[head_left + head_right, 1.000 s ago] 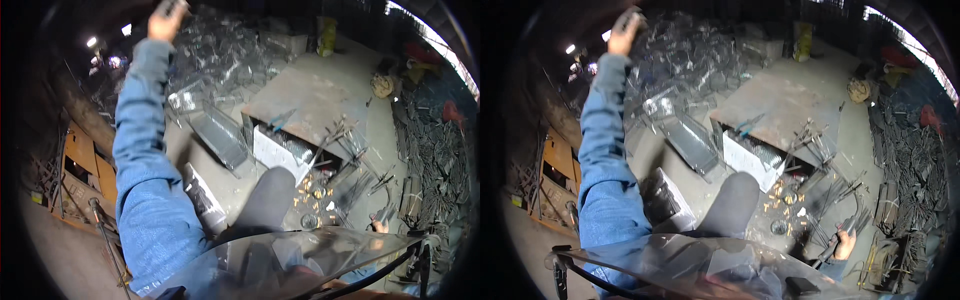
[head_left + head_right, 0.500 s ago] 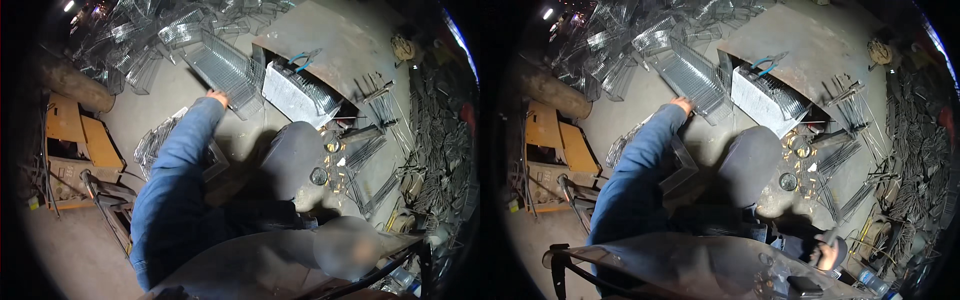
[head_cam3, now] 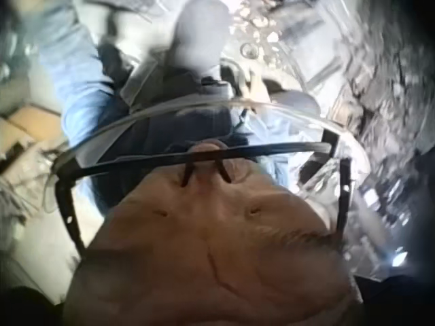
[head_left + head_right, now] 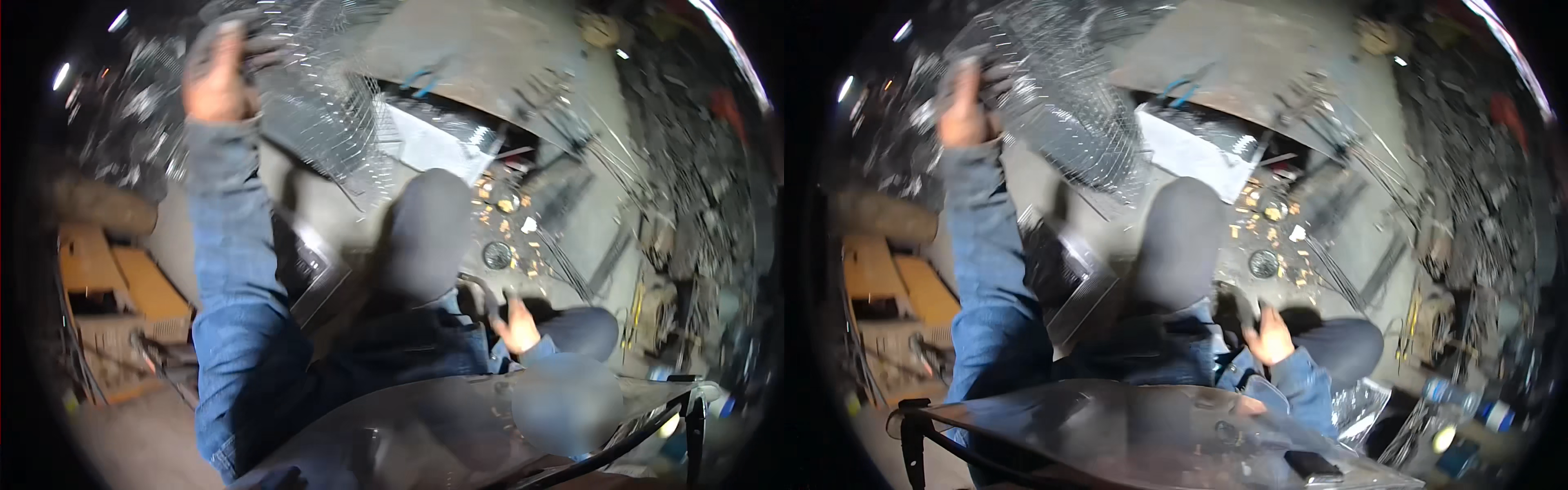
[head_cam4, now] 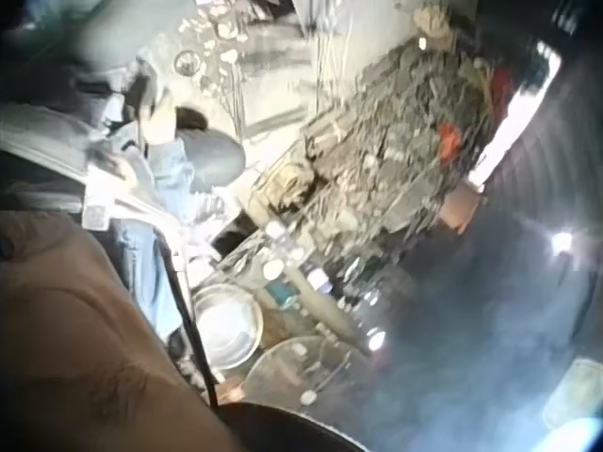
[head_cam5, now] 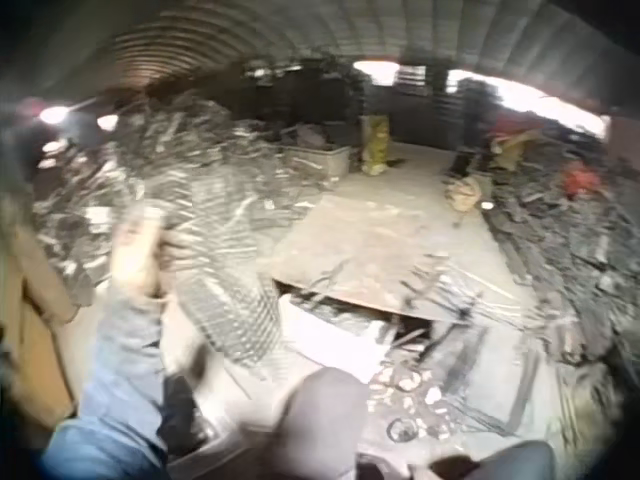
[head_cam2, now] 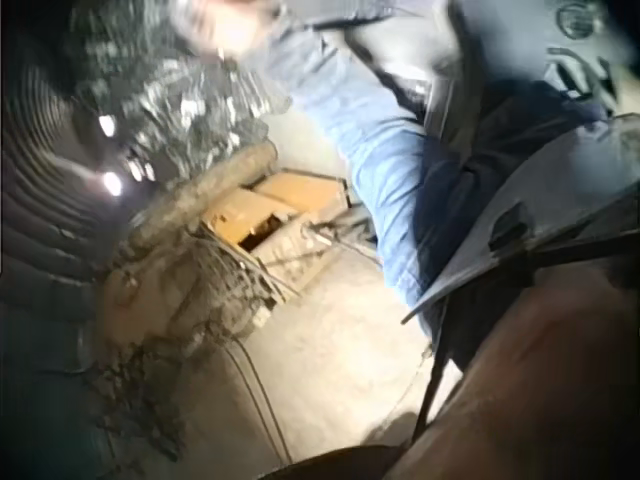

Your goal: Welding metal wire components together to fabricate racks.

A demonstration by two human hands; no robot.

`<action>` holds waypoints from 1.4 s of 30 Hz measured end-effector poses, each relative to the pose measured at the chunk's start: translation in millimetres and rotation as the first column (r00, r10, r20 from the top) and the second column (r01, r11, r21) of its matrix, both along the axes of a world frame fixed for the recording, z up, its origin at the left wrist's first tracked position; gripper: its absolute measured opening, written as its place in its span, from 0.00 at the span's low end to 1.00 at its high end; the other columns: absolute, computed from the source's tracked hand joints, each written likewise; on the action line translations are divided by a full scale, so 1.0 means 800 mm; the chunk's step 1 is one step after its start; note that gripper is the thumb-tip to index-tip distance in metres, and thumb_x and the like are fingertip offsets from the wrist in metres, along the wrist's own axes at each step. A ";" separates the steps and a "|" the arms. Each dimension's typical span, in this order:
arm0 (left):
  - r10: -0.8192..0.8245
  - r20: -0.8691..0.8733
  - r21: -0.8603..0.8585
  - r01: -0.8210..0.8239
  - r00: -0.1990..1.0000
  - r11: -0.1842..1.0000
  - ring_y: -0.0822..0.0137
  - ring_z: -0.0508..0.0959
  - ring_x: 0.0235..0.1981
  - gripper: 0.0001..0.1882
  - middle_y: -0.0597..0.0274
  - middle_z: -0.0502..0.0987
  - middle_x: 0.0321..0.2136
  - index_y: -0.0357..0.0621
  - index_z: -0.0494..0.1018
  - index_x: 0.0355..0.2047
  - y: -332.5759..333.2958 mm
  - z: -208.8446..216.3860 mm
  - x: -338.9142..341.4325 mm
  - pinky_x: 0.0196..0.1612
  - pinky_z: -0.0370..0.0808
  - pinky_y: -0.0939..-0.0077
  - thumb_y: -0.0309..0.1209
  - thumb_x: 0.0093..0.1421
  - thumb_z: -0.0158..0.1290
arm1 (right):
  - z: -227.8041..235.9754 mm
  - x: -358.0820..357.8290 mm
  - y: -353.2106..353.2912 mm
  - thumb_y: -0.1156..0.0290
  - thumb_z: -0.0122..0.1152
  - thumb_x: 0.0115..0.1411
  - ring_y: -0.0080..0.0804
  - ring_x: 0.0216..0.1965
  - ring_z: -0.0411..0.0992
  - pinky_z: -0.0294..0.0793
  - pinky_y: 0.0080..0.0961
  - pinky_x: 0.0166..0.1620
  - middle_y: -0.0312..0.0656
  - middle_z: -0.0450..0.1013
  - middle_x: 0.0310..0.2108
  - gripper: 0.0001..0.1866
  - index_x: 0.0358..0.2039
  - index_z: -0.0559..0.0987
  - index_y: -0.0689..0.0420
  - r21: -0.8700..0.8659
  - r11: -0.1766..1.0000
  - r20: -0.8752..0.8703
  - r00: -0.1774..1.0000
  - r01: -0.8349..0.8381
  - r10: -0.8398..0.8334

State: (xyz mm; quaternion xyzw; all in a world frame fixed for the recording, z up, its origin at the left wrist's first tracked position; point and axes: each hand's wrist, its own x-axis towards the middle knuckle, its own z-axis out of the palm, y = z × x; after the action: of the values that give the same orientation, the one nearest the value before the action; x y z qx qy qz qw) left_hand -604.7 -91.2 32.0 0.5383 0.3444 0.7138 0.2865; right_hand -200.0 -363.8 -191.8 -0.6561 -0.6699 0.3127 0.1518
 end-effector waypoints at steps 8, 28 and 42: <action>-0.612 0.654 0.291 0.599 0.445 0.746 0.62 0.76 0.35 0.13 0.58 0.76 0.35 0.42 0.71 0.41 -0.035 0.010 0.227 0.41 0.75 0.59 0.36 0.63 0.45 | 0.198 0.031 0.102 0.46 0.44 0.61 0.43 0.50 0.68 0.66 0.36 0.53 0.53 0.66 0.50 0.36 0.57 0.58 0.65 0.434 0.700 -0.854 0.507 0.567 0.119; -0.706 -0.368 -0.509 0.504 0.605 0.698 0.72 0.71 0.27 0.26 0.62 0.75 0.28 0.35 0.73 0.38 0.243 -0.090 0.414 0.28 0.69 0.78 0.48 0.53 0.57 | 0.207 0.317 0.276 0.68 0.54 0.57 0.25 0.22 0.69 0.67 0.22 0.21 0.38 0.73 0.27 0.14 0.40 0.75 0.63 0.062 0.394 -0.867 0.246 0.917 -0.434; -0.673 -0.243 -0.528 0.487 0.699 0.696 0.72 0.75 0.29 0.17 0.61 0.77 0.29 0.36 0.74 0.39 0.171 -0.122 0.393 0.30 0.73 0.76 0.36 0.54 0.59 | 0.192 0.334 0.288 0.53 0.42 0.61 0.51 0.44 0.70 0.67 0.36 0.48 0.59 0.71 0.41 0.25 0.41 0.74 0.65 0.659 0.310 -0.214 0.566 0.686 -0.796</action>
State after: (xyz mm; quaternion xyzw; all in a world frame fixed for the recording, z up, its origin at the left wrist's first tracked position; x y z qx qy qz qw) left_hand -290.3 45.4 -65.4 0.6842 0.3504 0.3565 0.5310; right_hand 66.9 -133.6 -37.9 -0.8048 -0.3639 -0.1123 0.4552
